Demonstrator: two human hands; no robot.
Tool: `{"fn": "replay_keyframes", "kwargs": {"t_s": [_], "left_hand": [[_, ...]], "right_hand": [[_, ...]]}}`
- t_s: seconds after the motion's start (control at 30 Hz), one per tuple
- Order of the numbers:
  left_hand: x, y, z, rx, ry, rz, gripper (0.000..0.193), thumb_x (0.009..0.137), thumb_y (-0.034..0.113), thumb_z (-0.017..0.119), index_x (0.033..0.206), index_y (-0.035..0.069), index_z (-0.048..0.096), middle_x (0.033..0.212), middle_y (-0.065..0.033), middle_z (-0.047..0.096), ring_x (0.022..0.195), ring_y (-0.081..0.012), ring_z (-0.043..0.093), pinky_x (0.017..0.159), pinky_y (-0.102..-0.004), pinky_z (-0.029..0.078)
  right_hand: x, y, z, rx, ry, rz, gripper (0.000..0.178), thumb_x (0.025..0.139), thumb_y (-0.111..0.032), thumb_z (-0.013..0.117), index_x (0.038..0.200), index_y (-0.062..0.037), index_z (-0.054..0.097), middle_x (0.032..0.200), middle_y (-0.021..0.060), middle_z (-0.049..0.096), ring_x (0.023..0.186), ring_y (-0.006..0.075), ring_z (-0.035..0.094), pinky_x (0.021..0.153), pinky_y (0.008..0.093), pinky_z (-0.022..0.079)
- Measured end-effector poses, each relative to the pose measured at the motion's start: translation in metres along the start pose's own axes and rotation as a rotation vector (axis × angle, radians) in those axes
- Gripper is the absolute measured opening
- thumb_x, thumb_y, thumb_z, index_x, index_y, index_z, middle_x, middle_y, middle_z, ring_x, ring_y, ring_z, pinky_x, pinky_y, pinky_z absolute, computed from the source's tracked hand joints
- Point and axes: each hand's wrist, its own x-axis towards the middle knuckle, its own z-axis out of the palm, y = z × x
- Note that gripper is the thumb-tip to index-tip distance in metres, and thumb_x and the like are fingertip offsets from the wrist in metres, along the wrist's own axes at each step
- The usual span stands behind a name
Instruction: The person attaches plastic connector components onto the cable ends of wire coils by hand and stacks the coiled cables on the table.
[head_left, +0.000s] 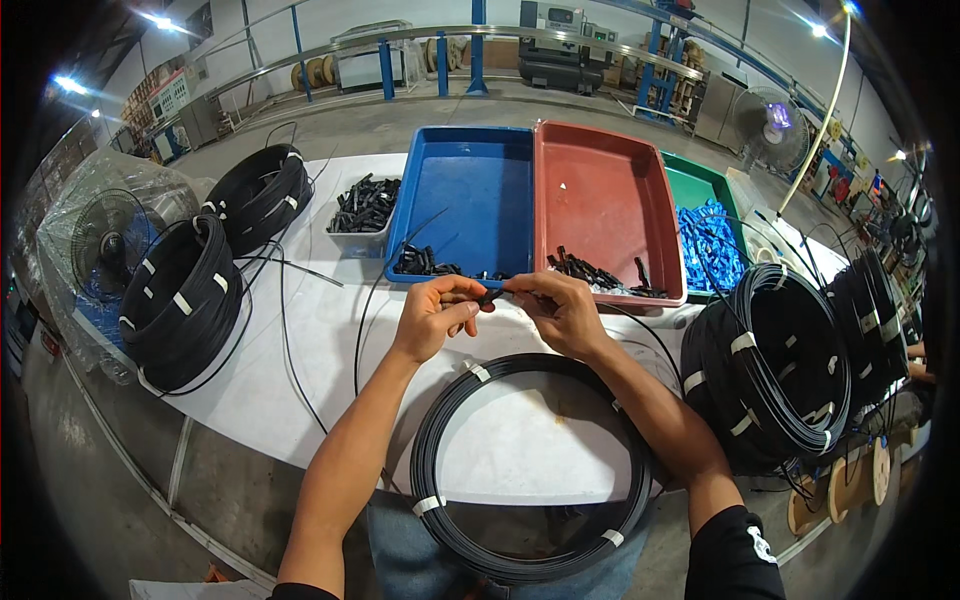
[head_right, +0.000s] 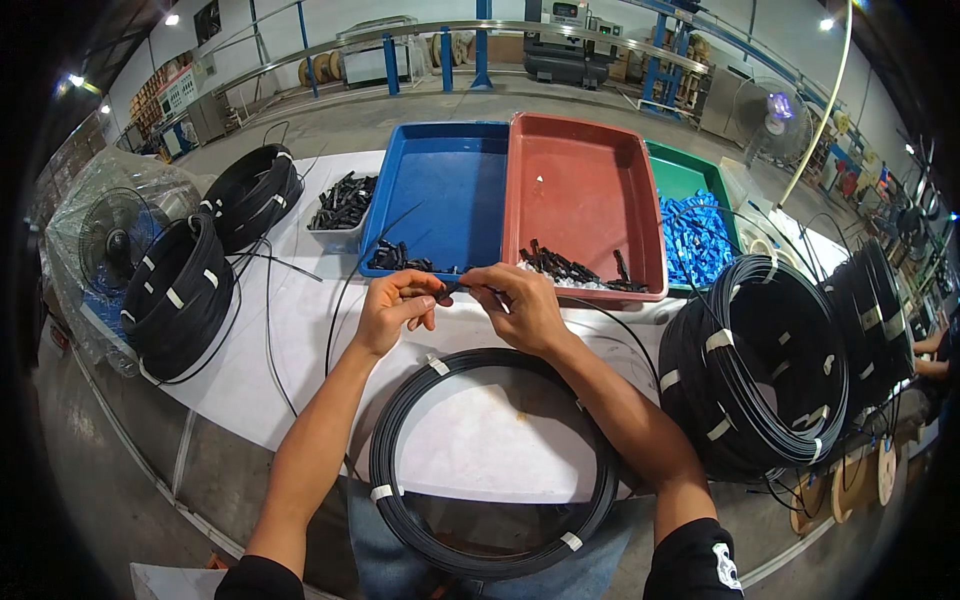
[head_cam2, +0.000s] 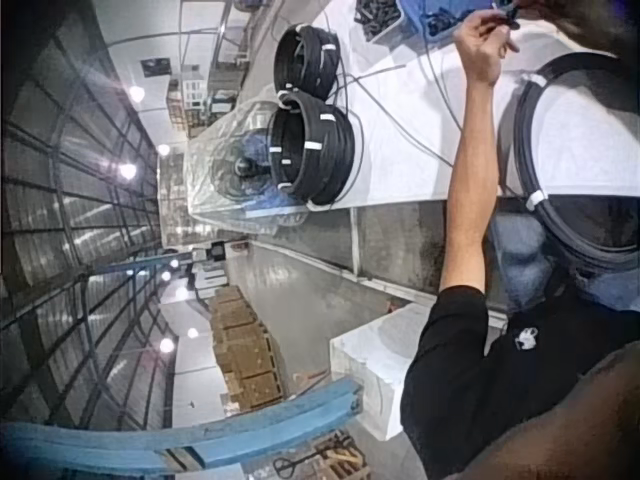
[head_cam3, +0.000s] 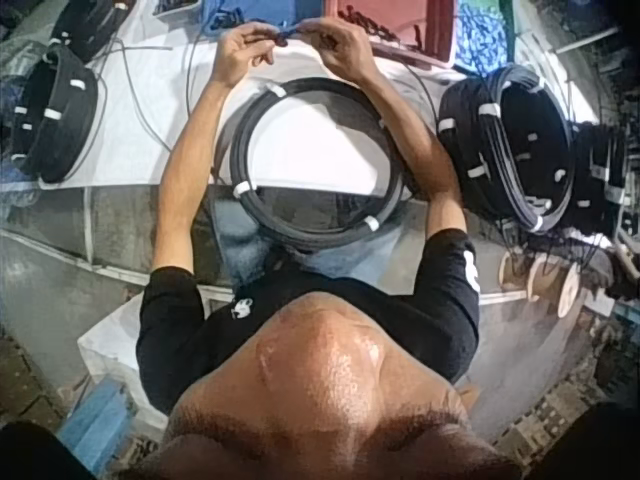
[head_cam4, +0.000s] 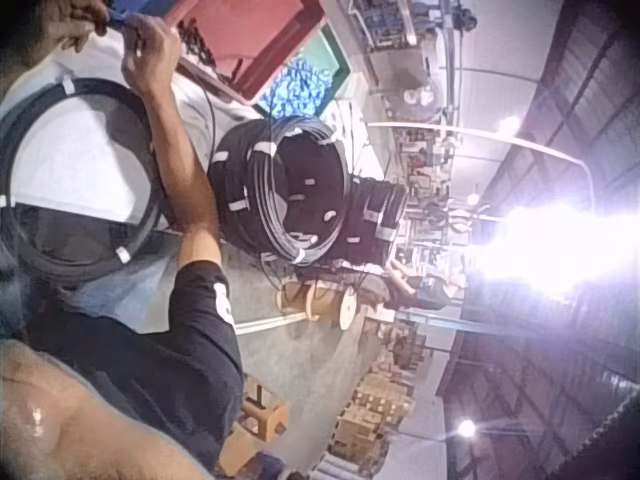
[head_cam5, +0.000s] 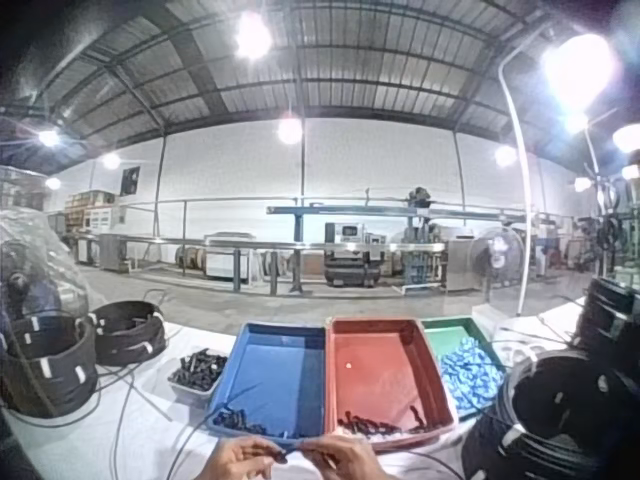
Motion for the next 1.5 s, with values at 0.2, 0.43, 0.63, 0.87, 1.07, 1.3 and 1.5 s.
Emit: {"fn": "replay_keyframes", "kwargs": {"t_s": [0.2, 0.43, 0.63, 0.87, 1.07, 1.3, 1.5], "left_hand": [[0.002, -0.001, -0.004, -0.059, -0.062, -0.069, 0.026, 0.089, 0.007, 0.062, 0.113, -0.004, 0.061, 0.093, -0.0186, 0.073, 0.061, -0.0134, 0.065, 0.051, -0.0206, 0.043], [0.002, -0.009, 0.003, -0.027, -0.035, -0.004, 0.024, 0.095, 0.006, 0.057, 0.118, 0.001, 0.054, 0.093, -0.0165, 0.072, 0.07, -0.0149, 0.067, 0.056, -0.0226, 0.046], [0.002, -0.012, 0.013, 0.057, 0.032, 0.097, 0.016, 0.097, 0.003, 0.059, 0.113, 0.0, 0.058, 0.085, -0.0095, 0.067, 0.076, -0.016, 0.069, 0.06, -0.0246, 0.049], [-0.002, -0.017, 0.013, 0.202, 0.113, 0.111, 0.021, 0.087, -0.001, 0.072, 0.107, 0.0, 0.064, 0.089, -0.01, 0.073, 0.078, -0.0144, 0.071, 0.059, -0.0241, 0.055], [-0.001, -0.014, 0.014, 0.191, 0.108, 0.099, 0.019, 0.087, -0.001, 0.072, 0.106, 0.0, 0.066, 0.087, -0.0094, 0.073, 0.079, -0.0142, 0.072, 0.06, -0.0243, 0.055], [-0.002, -0.01, 0.014, 0.178, 0.095, 0.094, 0.021, 0.086, -0.001, 0.073, 0.105, 0.0, 0.065, 0.089, -0.0101, 0.072, 0.082, -0.0163, 0.072, 0.063, -0.0247, 0.055], [-0.001, -0.009, 0.015, 0.186, 0.078, 0.091, 0.021, 0.085, -0.003, 0.073, 0.104, -0.002, 0.065, 0.089, -0.0116, 0.073, 0.081, -0.0167, 0.072, 0.062, -0.0248, 0.055]], "right_hand": [[-0.002, 0.002, 0.0, 0.063, -0.026, 0.102, 0.016, 0.087, -0.004, 0.07, 0.102, -0.0019, 0.073, 0.086, 0.0102, 0.071, 0.061, 0.0135, 0.057, 0.057, 0.0284, 0.046], [0.002, -0.004, -0.002, 0.055, -0.127, 0.305, 0.021, 0.091, -0.011, 0.068, 0.108, 0.0002, 0.071, 0.08, 0.0093, 0.071, 0.063, 0.0122, 0.06, 0.06, 0.0282, 0.048], [-0.001, 0.002, 0.002, 0.102, -0.109, 0.326, 0.021, 0.092, -0.011, 0.067, 0.109, -0.0001, 0.07, 0.08, 0.0084, 0.071, 0.062, 0.0119, 0.06, 0.06, 0.029, 0.048], [0.0, 0.0, 0.001, 0.131, -0.146, 0.36, 0.022, 0.089, -0.013, 0.068, 0.107, -0.0008, 0.072, 0.078, 0.0087, 0.072, 0.062, 0.0122, 0.061, 0.061, 0.0293, 0.049], [0.008, 0.004, -0.009, 0.344, -0.256, 0.444, 0.021, 0.089, -0.008, 0.066, 0.106, 0.0037, 0.073, 0.08, 0.0082, 0.072, 0.075, 0.0099, 0.065, 0.068, 0.0243, 0.048], [0.013, 0.007, -0.015, 0.473, -0.292, 0.507, 0.02, 0.085, -0.002, 0.066, 0.101, 0.0091, 0.072, 0.081, 0.0092, 0.07, 0.074, 0.0142, 0.068, 0.07, 0.027, 0.052], [0.017, 0.007, -0.021, 0.452, -0.34, 0.538, 0.021, 0.085, -0.001, 0.067, 0.103, 0.0099, 0.071, 0.084, 0.0121, 0.071, 0.074, 0.0151, 0.068, 0.071, 0.0273, 0.053]]}}
